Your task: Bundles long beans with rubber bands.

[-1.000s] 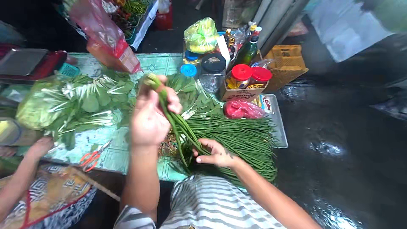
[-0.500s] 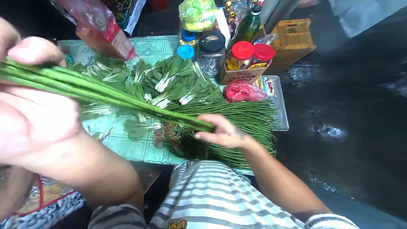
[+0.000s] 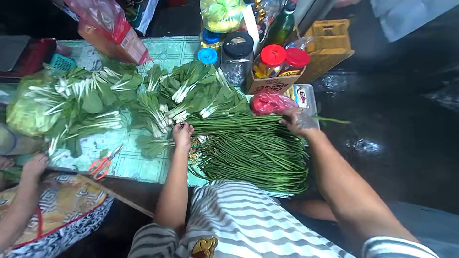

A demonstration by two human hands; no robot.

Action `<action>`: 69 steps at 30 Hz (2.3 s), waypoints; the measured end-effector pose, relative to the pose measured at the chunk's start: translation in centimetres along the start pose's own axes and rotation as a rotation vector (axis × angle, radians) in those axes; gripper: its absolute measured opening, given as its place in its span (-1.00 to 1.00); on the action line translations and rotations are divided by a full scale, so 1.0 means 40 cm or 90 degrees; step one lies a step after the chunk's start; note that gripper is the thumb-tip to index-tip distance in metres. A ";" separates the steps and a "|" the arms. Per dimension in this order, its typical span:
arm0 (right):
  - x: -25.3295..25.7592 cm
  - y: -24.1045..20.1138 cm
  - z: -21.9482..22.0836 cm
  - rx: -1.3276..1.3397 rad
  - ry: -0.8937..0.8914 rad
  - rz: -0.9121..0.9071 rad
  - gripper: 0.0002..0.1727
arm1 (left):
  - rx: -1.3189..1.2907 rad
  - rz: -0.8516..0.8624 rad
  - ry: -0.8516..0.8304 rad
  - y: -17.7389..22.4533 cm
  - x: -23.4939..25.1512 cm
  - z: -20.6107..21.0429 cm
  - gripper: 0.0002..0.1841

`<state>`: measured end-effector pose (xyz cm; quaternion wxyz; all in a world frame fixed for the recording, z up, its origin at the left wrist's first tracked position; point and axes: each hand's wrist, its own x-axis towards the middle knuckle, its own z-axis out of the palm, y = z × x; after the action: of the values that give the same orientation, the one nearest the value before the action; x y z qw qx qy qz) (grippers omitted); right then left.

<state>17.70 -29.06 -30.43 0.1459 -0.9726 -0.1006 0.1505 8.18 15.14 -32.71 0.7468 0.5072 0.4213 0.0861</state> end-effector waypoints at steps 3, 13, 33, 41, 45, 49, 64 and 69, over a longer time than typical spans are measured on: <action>0.004 -0.011 0.039 0.029 0.063 0.023 -0.70 | 0.099 0.060 -0.009 0.011 0.006 -0.015 -0.53; -0.028 -0.064 0.064 0.033 0.156 0.013 -0.62 | 0.116 0.121 -0.045 -0.030 -0.014 -0.122 -0.32; -0.207 -0.413 0.333 -0.149 0.037 -0.117 -0.62 | 0.625 0.165 -0.135 -0.260 -0.200 -0.392 -0.76; -0.272 -0.529 0.340 -0.115 0.129 -0.086 -0.55 | 0.725 0.291 -0.151 -0.254 -0.112 -0.507 -0.75; -0.311 -0.637 0.399 -0.062 0.094 -0.239 -0.64 | 0.780 0.352 -0.104 -0.246 -0.104 -0.499 -0.62; -0.300 -0.722 0.466 -0.002 0.051 -0.281 -0.72 | 0.843 0.388 -0.104 -0.231 -0.068 -0.494 -0.73; -0.316 -0.651 0.394 0.013 0.094 -0.058 -0.53 | 0.647 0.339 -0.141 -0.157 -0.044 -0.478 -0.56; -0.287 -0.506 0.358 -0.116 0.016 0.096 0.05 | 0.686 0.336 -0.187 -0.183 -0.114 -0.441 -0.60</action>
<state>-0.72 -9.21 -34.11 0.0461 -0.9885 -0.0389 0.1390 -9.50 21.25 -38.62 0.3898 0.9067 0.1586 -0.0280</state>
